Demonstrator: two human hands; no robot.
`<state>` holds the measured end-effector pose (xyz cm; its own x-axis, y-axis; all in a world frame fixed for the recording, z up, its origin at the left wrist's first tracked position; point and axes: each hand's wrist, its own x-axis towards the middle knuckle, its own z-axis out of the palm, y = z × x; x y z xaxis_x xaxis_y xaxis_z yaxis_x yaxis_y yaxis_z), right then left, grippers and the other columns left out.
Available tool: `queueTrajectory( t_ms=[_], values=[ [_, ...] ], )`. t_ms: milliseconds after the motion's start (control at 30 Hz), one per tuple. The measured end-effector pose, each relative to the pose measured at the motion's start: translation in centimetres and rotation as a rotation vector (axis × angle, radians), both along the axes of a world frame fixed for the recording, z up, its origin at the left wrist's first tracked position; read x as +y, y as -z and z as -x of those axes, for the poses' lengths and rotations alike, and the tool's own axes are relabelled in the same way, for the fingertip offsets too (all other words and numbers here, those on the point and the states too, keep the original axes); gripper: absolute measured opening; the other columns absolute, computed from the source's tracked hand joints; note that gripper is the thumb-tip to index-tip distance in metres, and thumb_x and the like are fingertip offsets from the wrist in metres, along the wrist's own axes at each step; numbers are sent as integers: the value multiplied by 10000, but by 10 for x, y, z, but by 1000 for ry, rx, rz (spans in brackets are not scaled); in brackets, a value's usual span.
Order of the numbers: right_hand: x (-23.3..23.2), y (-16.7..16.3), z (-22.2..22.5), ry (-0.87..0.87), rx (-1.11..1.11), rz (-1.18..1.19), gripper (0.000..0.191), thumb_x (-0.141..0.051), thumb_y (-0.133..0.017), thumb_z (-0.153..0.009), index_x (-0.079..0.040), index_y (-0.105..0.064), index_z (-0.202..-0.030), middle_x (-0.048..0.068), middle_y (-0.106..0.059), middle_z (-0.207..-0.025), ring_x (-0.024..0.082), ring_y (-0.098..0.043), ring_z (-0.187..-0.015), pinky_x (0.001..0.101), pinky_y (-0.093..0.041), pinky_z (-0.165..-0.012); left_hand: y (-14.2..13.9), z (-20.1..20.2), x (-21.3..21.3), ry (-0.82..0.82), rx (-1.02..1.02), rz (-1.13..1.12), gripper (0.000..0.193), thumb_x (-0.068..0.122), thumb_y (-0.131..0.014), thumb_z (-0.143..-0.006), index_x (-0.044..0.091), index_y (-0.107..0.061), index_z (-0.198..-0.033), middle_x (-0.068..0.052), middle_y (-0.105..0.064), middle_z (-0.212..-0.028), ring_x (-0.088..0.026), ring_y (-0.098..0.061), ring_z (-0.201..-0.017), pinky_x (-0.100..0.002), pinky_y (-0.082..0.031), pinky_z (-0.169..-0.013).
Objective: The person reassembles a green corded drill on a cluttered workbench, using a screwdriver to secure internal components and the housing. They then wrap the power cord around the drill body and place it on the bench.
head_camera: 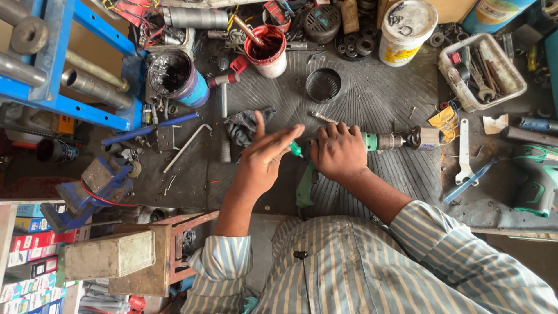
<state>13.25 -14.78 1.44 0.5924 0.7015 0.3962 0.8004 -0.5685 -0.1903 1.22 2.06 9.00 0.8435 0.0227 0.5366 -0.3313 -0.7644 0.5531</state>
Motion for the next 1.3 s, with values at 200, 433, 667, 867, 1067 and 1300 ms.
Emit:
queueTrajectory(
  t_ms=[200, 433, 667, 867, 1067, 1300],
  values=[
    [0, -3, 0, -8, 8, -26, 254, -305, -606, -932, -67, -650, -854, 122, -656, -850, 303, -634, -781, 456, -442, -701, -1, -8, -24, -251, 34, 111, 369, 148, -841, -854, 157, -754, -1213, -126, -658, -1094, -298, -687, -1039, -466, -416, -1234],
    [0, -2, 0, -20, -24, -60, 257, -303, -610, -934, -56, -653, -875, 121, -648, -851, 295, -635, -782, 451, -446, -715, -10, 1, -6, -14, -102, -50, 375, -63, -669, -891, -32, -648, -1264, -173, -679, -1254, -350, -691, -1155, -517, -367, -1184],
    [0, -2, 0, -12, -7, -24, 262, -306, -598, -938, -65, -644, -846, 116, -641, -834, 297, -631, -775, 450, -438, -707, -7, -5, -28, -132, -50, 334, 325, 165, -751, -957, 140, -689, -1275, -47, -652, -1103, -214, -688, -1016, -532, -462, -1242],
    [1, -1, -1, -14, 36, 35, 282, -318, -572, -948, -64, -644, -849, 119, -641, -824, 288, -632, -765, 451, -440, -704, -9, -5, -15, -132, -123, -182, 394, 82, -742, -841, 74, -715, -1234, -103, -692, -1207, -268, -699, -1138, -608, -346, -1154],
    [0, -1, -1, -8, 27, 13, 278, -320, -579, -953, -68, -652, -864, 114, -649, -848, 291, -637, -793, 451, -441, -717, -7, -9, -24, -109, -40, 279, 357, 71, -737, -973, 145, -689, -1318, -44, -628, -1113, -158, -656, -1045, -454, -542, -1116],
    [1, -2, 0, -8, 24, -4, 270, -322, -587, -940, -75, -648, -850, 108, -653, -851, 296, -641, -804, 456, -443, -721, 7, -1, -25, -297, 37, 139, 363, 95, -798, -853, 134, -783, -1213, -116, -687, -1179, -255, -698, -1043, -452, -517, -964]
  ],
)
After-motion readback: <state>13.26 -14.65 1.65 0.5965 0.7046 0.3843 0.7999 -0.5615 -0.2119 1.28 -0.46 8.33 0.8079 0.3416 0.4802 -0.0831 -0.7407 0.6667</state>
